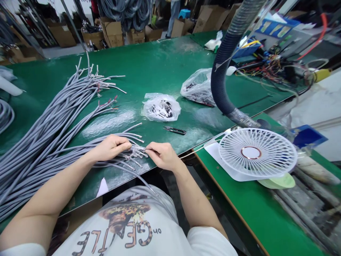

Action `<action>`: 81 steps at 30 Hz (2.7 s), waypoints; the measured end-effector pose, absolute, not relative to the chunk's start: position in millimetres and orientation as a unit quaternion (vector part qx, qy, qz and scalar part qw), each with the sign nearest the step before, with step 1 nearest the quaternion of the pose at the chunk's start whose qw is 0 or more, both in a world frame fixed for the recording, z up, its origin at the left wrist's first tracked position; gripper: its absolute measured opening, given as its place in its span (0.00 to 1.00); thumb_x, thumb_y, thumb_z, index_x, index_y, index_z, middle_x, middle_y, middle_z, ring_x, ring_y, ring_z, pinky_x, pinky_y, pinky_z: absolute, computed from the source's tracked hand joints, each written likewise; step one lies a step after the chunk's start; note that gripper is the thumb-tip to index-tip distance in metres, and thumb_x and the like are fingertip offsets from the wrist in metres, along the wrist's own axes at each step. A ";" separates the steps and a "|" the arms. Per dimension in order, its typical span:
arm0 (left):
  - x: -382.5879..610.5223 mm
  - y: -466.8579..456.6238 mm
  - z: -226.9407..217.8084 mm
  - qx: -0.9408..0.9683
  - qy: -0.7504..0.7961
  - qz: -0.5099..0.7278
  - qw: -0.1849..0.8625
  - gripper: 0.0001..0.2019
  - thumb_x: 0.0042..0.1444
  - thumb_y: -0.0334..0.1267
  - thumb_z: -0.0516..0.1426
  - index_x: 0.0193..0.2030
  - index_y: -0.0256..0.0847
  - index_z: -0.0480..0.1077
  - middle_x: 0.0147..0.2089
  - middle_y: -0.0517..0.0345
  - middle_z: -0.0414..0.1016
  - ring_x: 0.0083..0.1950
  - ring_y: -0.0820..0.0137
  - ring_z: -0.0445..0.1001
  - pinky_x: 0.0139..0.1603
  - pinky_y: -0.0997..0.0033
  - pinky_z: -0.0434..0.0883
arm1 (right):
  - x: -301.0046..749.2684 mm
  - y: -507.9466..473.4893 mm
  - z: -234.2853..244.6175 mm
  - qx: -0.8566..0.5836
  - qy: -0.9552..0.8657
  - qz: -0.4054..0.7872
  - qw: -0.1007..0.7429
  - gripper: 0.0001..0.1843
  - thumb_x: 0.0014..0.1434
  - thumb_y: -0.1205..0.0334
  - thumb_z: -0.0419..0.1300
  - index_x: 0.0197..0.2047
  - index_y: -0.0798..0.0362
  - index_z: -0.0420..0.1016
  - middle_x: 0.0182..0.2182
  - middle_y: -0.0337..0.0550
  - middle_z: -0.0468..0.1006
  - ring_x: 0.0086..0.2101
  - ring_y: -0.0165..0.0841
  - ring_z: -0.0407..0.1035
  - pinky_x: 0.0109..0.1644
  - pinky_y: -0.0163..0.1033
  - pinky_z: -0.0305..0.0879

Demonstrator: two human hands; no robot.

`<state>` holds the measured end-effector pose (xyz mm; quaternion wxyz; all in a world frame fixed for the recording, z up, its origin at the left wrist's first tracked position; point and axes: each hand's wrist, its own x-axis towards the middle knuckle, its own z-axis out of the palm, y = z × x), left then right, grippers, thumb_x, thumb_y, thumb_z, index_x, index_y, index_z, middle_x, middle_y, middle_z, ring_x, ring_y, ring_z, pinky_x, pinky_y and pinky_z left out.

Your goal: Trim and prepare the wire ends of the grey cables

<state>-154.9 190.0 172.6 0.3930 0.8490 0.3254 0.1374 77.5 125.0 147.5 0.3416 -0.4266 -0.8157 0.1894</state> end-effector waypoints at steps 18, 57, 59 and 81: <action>-151.4 189.4 163.4 0.839 0.297 0.248 0.382 0.08 0.58 0.37 0.54 0.40 0.36 0.71 0.36 0.57 0.76 0.32 0.75 0.71 0.35 0.78 0.66 | 63.7 127.9 127.2 -0.477 -0.613 0.445 0.445 0.09 0.57 0.58 0.58 0.31 0.55 0.73 0.17 0.35 0.70 0.16 0.22 0.58 0.20 0.30 0.55; -147.0 187.1 151.7 0.845 0.280 0.304 0.339 0.17 0.64 0.38 0.49 0.56 0.40 0.71 0.52 0.49 0.77 0.49 0.67 0.76 0.53 0.68 0.70 | 39.9 118.6 151.8 -0.473 -0.795 0.090 0.369 0.18 0.63 0.65 0.52 0.56 0.52 0.70 0.37 0.46 0.82 0.33 0.32 0.76 0.39 0.34 0.70; -146.8 186.5 154.3 0.842 0.284 0.307 0.340 0.17 0.63 0.37 0.50 0.56 0.39 0.71 0.50 0.49 0.78 0.47 0.68 0.77 0.52 0.68 0.71 | 38.8 121.0 149.4 -0.493 -0.789 0.045 0.363 0.15 0.64 0.65 0.52 0.51 0.53 0.74 0.37 0.47 0.82 0.34 0.33 0.77 0.38 0.34 0.69; -153.3 188.2 160.8 0.745 0.311 0.344 0.480 0.22 0.62 0.38 0.52 0.63 0.40 0.61 0.29 0.64 0.62 0.29 0.77 0.63 0.34 0.77 0.63 | 37.7 135.8 162.5 -0.566 -0.577 0.290 0.513 0.09 0.53 0.56 0.63 0.33 0.53 0.73 0.15 0.29 0.58 0.17 0.22 0.50 0.20 0.31 0.50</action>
